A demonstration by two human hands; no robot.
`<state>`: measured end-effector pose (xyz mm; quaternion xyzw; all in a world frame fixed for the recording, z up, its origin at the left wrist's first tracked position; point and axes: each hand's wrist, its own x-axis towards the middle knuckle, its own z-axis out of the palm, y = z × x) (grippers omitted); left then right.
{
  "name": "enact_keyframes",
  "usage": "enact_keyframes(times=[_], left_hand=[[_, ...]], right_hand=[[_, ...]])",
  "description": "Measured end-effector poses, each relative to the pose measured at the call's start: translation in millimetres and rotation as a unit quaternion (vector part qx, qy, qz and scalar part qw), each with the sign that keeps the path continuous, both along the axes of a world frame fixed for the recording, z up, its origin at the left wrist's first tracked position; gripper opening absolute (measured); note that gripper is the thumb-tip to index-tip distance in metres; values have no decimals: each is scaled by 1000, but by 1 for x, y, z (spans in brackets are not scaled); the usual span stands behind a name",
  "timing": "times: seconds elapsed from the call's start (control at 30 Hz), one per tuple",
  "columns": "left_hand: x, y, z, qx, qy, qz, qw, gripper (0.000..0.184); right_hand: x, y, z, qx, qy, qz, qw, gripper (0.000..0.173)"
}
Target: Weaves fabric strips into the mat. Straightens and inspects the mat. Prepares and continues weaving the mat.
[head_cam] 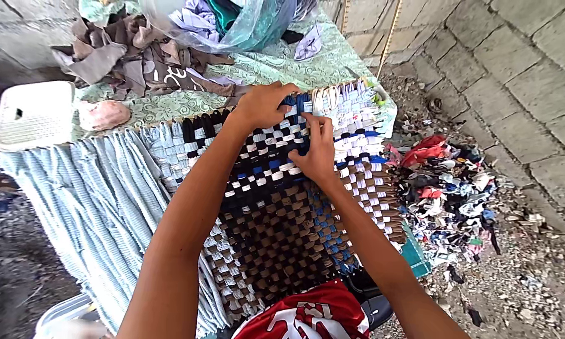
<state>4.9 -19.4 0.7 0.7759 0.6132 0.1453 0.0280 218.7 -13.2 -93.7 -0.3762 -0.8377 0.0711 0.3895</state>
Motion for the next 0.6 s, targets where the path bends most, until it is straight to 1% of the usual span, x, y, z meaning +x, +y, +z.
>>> enact_keyframes(times=[0.1,0.2,0.33,0.37,0.43,0.53,0.6], left_hand=[[-1,1,0,-3,4,-2,1000,45],[0,0,-1,-2,5,-5,1000,45],[1,1,0,-3,2,4,1000,45],[1,1,0,-5,2,5,1000,46],[2,1,0,-4,5,5,1000,46],[3,1,1,-8,4,6,1000,45],[2,1,1,-9,2,8,1000,45]], right_hand=[[16,11,-4,-71,54,42,995,93],[17,16,-17,-54,66,55,995,89],[20,13,-10,-69,115,98,986,86],[19,10,-7,-62,121,91,987,85],[12,6,0,-24,111,48,992,86],[-10,4,6,29,62,-12,998,91],[-20,6,7,44,28,-33,998,93]])
